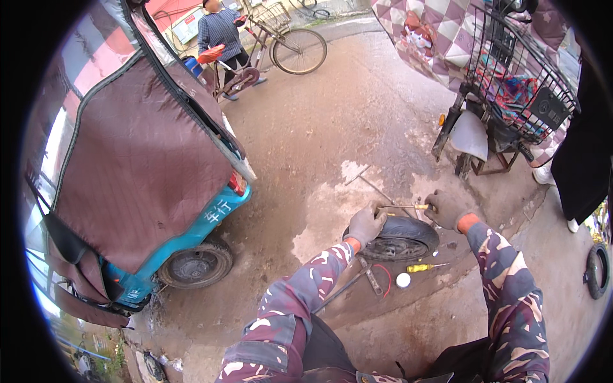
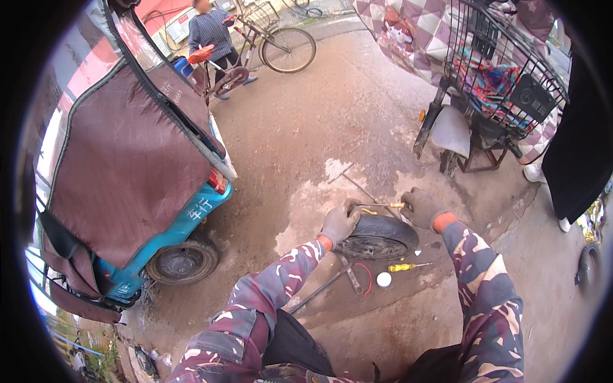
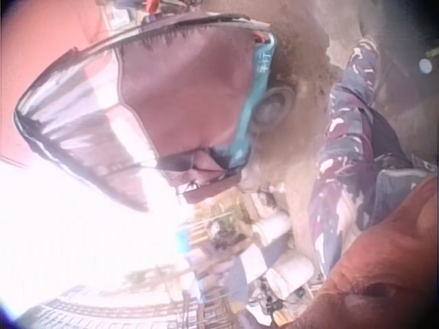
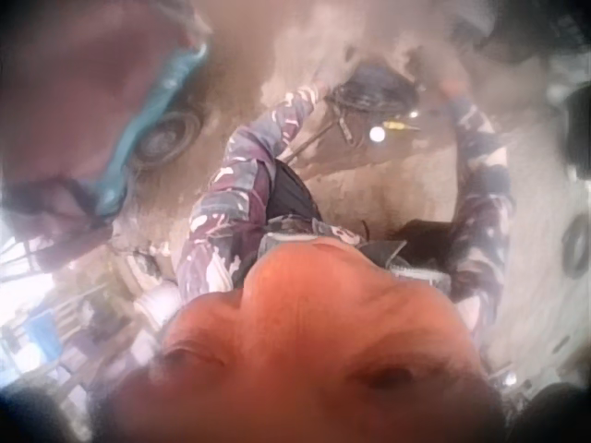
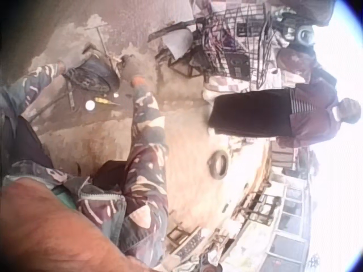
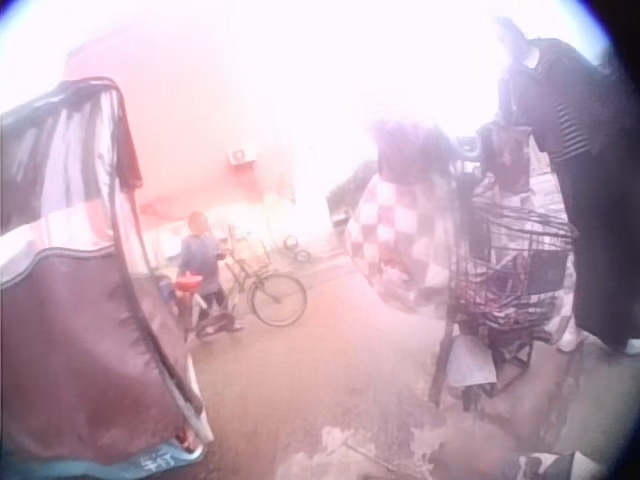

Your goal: The person removes a tire from a wheel rim using a tire lever and hands, then places the tire and rim on the ground. The person works in a cluttered outdoor repair area with tools and vehicle parts visible.

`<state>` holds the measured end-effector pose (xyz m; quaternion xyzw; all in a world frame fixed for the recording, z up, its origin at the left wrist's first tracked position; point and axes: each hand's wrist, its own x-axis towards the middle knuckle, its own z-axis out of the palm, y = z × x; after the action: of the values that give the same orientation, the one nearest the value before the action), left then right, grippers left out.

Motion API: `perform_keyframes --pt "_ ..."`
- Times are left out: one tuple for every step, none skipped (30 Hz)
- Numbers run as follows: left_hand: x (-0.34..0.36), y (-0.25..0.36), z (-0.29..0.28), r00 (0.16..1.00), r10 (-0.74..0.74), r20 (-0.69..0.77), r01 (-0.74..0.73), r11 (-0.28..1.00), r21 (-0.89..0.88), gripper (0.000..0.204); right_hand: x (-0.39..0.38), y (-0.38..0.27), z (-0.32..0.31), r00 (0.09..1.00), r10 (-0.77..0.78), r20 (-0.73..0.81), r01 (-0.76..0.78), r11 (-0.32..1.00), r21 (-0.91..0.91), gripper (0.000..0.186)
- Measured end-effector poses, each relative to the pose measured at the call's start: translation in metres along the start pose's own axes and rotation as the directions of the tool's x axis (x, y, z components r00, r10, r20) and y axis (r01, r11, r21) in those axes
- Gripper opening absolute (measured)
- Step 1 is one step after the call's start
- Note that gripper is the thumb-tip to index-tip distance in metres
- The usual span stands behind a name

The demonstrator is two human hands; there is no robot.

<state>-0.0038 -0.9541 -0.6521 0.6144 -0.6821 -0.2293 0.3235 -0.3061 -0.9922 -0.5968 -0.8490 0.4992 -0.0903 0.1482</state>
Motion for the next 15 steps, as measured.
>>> perform_keyframes --pt "0.004 0.004 0.002 1.0 -0.016 0.001 0.016 1.0 0.017 0.034 -0.012 0.004 -0.01 0.995 0.095 -0.008 -0.094 0.995 0.027 0.04" --pt "0.009 0.006 0.001 0.998 -0.065 0.023 0.064 0.997 0.043 0.036 -0.02 0.004 -0.02 0.983 0.184 0.004 -0.183 0.976 0.117 0.04" --pt "0.012 0.009 0.001 0.99 -0.125 0.07 0.123 0.992 0.032 0.039 -0.03 0.003 -0.028 0.957 0.289 0.024 -0.287 0.937 0.201 0.04" --pt "0.015 0.012 -0.001 0.995 -0.05 0.087 0.047 0.998 0.032 0.04 -0.04 -0.001 -0.034 0.893 0.442 0.087 -0.448 0.855 0.262 0.041" --pt "0.017 0.014 -0.004 0.993 0.014 0.116 -0.018 0.999 0.032 0.042 -0.057 -0.005 -0.04 0.853 0.473 0.22 -0.512 0.677 0.528 0.042" --pt "0.017 0.018 -0.006 0.983 0.089 0.16 -0.093 0.995 0.021 0.044 -0.071 -0.01 -0.043 0.848 0.47 0.246 -0.52 0.641 0.564 0.042" --pt "0.018 0.019 -0.011 0.962 0.189 0.199 -0.215 0.97 0.116 0.059 -0.079 -0.018 -0.045 0.838 0.47 0.277 -0.534 0.603 0.592 0.041" --pt "0.016 0.023 -0.013 0.943 0.226 0.244 -0.265 0.954 0.139 0.063 -0.091 -0.025 -0.046 0.847 0.442 0.296 -0.519 0.566 0.641 0.041" --pt "0.017 0.026 -0.017 0.925 0.28 0.259 -0.326 0.932 0.159 0.068 -0.098 -0.032 -0.047 0.823 0.453 0.343 -0.555 0.515 0.653 0.04" --pt "0.014 0.029 -0.02 0.908 0.302 0.291 -0.366 0.91 0.197 0.073 -0.105 -0.038 -0.047 0.829 0.439 0.347 -0.549 0.519 0.655 0.04" --pt "0.016 0.033 -0.022 0.882 0.263 0.391 -0.348 0.923 0.164 0.079 -0.11 -0.044 -0.047 0.835 0.422 0.352 -0.542 0.526 0.655 0.04" --pt "0.014 0.035 -0.024 0.874 0.212 0.436 -0.314 0.933 0.175 0.078 -0.114 -0.049 -0.047 0.842 0.416 0.344 -0.533 0.542 0.65 0.04" --pt "0.015 0.038 -0.024 0.873 0.175 0.454 -0.289 0.937 0.195 0.077 -0.115 -0.054 -0.047 0.841 0.41 0.353 -0.537 0.555 0.635 0.04" --pt "0.015 0.039 -0.024 0.869 0.153 0.471 -0.272 0.942 0.196 0.076 -0.116 -0.057 -0.047 0.85 0.393 0.352 -0.524 0.563 0.638 0.04" --pt "0.017 0.039 -0.023 0.876 0.129 0.464 -0.256 0.941 0.222 0.077 -0.115 -0.059 -0.047 0.853 0.385 0.354 -0.521 0.578 0.628 0.04"
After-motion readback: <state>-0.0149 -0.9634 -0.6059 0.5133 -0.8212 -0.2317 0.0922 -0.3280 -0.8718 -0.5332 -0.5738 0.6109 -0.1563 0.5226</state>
